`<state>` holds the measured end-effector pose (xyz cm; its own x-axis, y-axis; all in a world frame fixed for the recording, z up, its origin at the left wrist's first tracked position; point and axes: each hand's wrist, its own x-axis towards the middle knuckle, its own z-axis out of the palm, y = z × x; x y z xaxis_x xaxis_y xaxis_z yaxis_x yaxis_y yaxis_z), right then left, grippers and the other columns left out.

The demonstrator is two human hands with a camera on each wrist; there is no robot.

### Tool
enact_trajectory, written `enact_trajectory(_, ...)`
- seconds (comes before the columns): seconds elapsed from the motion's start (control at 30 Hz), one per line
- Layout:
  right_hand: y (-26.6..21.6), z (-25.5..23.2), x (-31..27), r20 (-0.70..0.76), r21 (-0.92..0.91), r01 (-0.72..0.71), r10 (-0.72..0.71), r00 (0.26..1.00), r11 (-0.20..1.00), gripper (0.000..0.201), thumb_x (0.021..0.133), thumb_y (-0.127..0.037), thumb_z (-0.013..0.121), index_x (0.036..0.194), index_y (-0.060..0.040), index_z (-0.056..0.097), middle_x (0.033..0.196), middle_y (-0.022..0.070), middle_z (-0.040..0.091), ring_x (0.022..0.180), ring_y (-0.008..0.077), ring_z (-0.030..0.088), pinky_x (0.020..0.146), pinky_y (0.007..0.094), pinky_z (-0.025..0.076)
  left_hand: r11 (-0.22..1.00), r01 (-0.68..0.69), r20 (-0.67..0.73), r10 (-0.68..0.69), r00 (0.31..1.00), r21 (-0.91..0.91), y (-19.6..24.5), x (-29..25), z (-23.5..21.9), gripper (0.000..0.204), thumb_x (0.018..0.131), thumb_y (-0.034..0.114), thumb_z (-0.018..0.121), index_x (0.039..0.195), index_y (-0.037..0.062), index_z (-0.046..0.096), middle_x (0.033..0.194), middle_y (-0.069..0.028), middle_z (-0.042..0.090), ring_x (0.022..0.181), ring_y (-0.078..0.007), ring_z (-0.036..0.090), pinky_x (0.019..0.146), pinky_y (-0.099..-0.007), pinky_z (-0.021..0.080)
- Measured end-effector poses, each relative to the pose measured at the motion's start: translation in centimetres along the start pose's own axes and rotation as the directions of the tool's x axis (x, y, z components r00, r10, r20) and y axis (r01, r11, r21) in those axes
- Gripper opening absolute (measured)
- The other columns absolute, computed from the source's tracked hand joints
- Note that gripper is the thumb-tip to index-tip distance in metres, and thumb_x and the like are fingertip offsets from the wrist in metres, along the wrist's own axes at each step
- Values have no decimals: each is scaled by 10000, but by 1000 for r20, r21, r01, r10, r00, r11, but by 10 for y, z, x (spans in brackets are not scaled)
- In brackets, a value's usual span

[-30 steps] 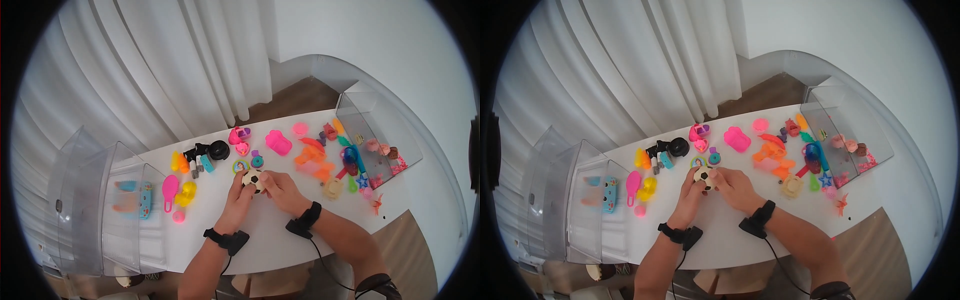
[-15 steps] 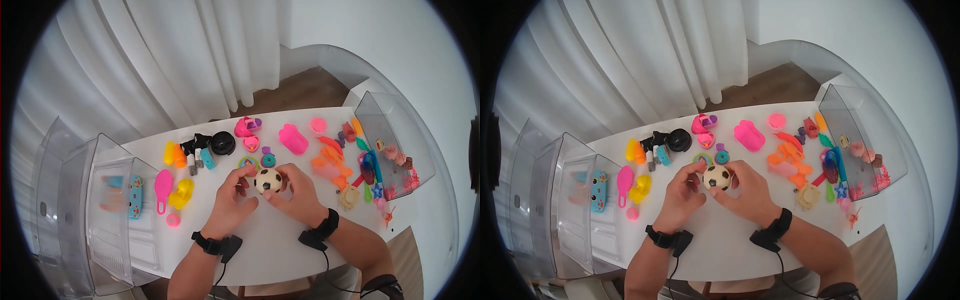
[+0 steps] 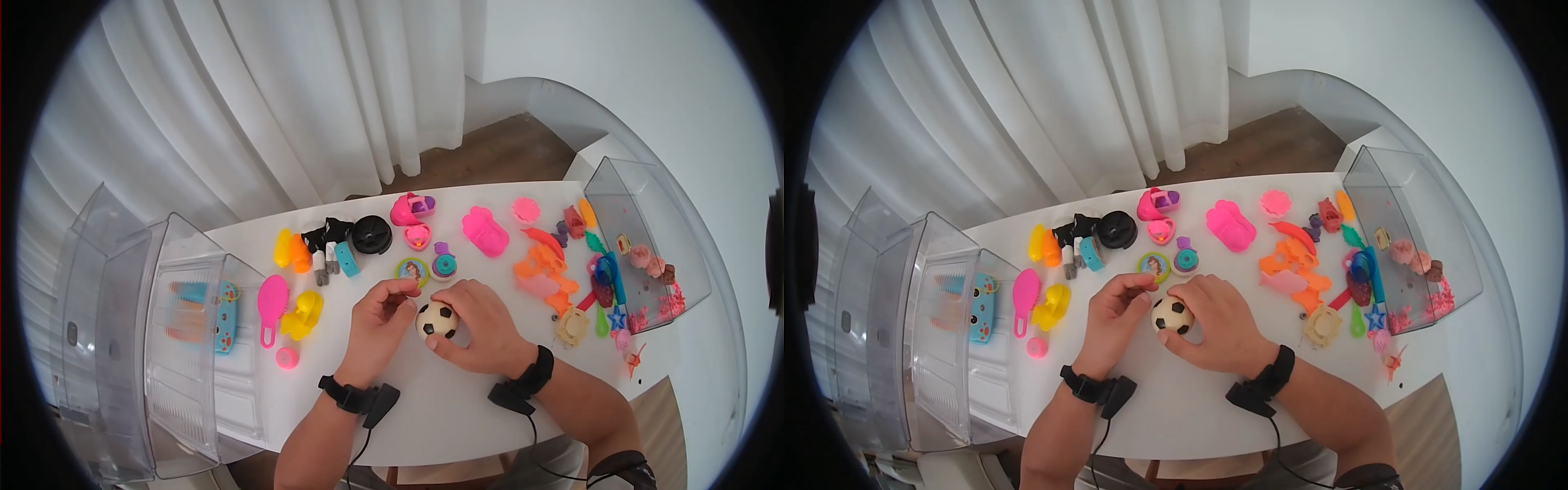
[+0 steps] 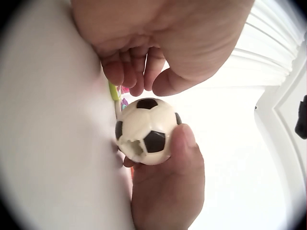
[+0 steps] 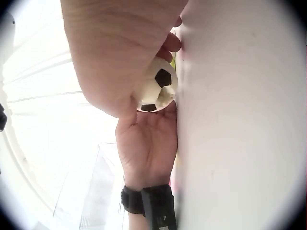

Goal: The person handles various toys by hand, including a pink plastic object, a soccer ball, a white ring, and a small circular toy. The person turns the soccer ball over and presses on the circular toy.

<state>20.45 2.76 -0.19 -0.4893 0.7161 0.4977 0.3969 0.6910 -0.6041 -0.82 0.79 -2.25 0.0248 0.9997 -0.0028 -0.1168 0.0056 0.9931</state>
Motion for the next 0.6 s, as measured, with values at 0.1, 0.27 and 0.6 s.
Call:
enact_trajectory(0.1, -1, 1, 0, 28, -33, -6, 6, 1000, 999, 479, 828, -311, 824, 1167, -56, 601, 1009, 121, 618, 912, 334, 599, 813, 449, 478, 1000, -10, -1, 10, 1000, 27, -4, 1, -1, 321, 994, -18, 657, 1314, 7, 664, 1217, -54, 713, 1069, -106, 648, 970, -276, 539)
enact_trajectory(0.27, 0, -2, -2, 21, -19, 2, -2, 1000, 1000, 476, 811, -309, 831, 1132, -56, 588, 1004, 124, 619, 910, 339, 596, 809, 451, 471, 995, -25, 6, 25, 1000, 101, 0, 0, -2, 370, 954, -36, 685, 1318, 27, 666, 1260, -68, 708, 1107, -141, 657, 1012, -307, 534)
enact_trajectory(0.6, -3, -15, -9, -64, -11, 7, -8, 998, 1000, 450, 794, -288, 817, 1114, -57, 601, 965, 126, 616, 843, 334, 584, 766, 437, 457, 542, -409, 429, 97, 898, 734, 21, -22, 4, 851, 860, 433, 847, 1566, 98, 509, 1693, -233, 326, 1599, -428, 244, 1285, -557, 198)
